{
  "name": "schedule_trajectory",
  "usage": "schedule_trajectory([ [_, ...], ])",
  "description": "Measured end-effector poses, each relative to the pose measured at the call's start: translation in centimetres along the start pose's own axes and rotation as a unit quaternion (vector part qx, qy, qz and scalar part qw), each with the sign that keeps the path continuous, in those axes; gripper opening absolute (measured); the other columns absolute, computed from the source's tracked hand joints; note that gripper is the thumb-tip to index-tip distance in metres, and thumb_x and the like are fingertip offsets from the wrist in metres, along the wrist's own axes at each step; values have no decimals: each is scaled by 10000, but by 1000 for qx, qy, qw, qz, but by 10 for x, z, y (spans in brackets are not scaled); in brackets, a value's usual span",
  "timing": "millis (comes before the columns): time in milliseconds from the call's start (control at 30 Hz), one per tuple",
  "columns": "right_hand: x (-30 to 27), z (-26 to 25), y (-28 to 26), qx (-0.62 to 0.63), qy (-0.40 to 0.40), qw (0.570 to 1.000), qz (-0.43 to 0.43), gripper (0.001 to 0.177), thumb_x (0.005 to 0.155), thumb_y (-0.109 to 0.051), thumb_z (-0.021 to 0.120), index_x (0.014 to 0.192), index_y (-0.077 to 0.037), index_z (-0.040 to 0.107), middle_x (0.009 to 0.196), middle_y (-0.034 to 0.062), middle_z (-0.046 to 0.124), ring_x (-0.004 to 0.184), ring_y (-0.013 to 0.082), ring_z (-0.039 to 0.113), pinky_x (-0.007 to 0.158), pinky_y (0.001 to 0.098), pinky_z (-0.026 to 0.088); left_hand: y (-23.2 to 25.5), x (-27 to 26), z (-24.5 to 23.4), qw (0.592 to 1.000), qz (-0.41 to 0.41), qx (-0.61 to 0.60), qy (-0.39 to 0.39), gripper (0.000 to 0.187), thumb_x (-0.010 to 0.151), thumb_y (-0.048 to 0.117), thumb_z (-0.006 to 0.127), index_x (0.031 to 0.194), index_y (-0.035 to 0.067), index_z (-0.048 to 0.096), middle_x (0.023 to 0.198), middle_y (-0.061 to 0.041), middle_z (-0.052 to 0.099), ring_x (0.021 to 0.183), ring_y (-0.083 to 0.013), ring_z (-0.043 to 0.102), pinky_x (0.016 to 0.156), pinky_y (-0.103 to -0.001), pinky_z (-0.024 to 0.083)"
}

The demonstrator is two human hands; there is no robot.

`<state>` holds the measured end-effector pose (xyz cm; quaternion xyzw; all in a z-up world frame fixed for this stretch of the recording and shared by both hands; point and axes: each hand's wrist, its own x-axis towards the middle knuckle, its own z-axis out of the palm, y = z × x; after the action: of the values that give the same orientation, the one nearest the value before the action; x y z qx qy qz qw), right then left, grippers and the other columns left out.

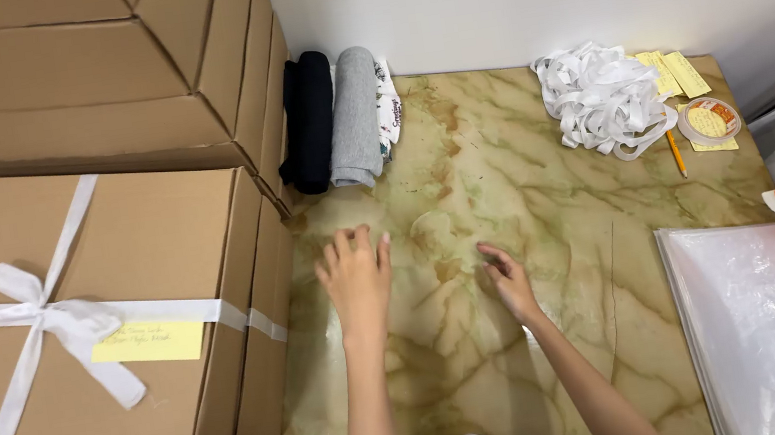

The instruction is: Packing items into cardboard boxes and tying decorative ribbons

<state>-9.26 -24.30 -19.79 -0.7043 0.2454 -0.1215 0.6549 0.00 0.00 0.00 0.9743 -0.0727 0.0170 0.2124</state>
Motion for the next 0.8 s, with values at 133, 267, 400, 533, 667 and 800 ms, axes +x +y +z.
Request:
schedule_trajectory([
  [133, -8, -1, -8, -29, -14, 999, -21, 360, 951, -5, 597, 1297, -52, 683, 1421, 179, 613, 1358, 311, 526, 1114, 439, 430, 5, -22, -57, 995, -47, 38, -76, 531, 967, 562, 561, 1316, 162, 580, 1446, -141, 419, 1489, -391, 269, 1121, -763, 194],
  [267, -23, -6, -22, -50, -9, 999, -17, 327, 960, -31, 609, 1273, -63, 702, 1405, 160, 632, 1352, 316, 537, 1108, 435, 439, -12, -19, -111, 988, -95, 64, 99, 566, 955, 412, 622, 1410, 89, 535, 1557, -273, 298, 1478, -466, 221, 1094, -783, 129],
  [400, -29, -14, -17, -49, -7, 999, -21, 343, 957, -6, 602, 1281, -55, 702, 1385, 185, 641, 1336, 318, 551, 1101, 442, 448, -73, 15, -90, 956, -142, 127, 224, 651, 868, 309, 772, 1376, 26, 482, 1271, -187, 433, 1144, -363, 448, 951, -540, 386],
  [533, -19, -22, 2, -28, -1, 1000, -6, 354, 972, -5, 574, 1301, -53, 696, 1360, 181, 657, 1314, 288, 565, 1091, 426, 452, -94, 31, -92, 952, -160, 138, 222, 566, 880, 281, 761, 1289, -3, 491, 1165, -182, 419, 1043, -375, 430, 792, -462, 361],
  [667, -13, -24, 8, 1, 19, 1000, -6, 317, 975, -15, 574, 1260, -42, 711, 1282, 183, 689, 1265, 272, 590, 1088, 426, 456, -95, 46, -80, 952, -144, 181, 202, 467, 851, 263, 780, 1180, 43, 532, 1100, -171, 535, 1012, -367, 521, 799, -453, 358],
  [800, -15, -26, -4, 45, 27, 998, 37, 325, 988, -55, 565, 1287, -66, 691, 1254, 123, 706, 1233, 193, 587, 1059, 366, 440, -104, 65, -72, 944, -74, 246, 209, 292, 793, 324, 836, 964, 154, 672, 903, -72, 656, 829, -283, 645, 777, -404, 385],
])
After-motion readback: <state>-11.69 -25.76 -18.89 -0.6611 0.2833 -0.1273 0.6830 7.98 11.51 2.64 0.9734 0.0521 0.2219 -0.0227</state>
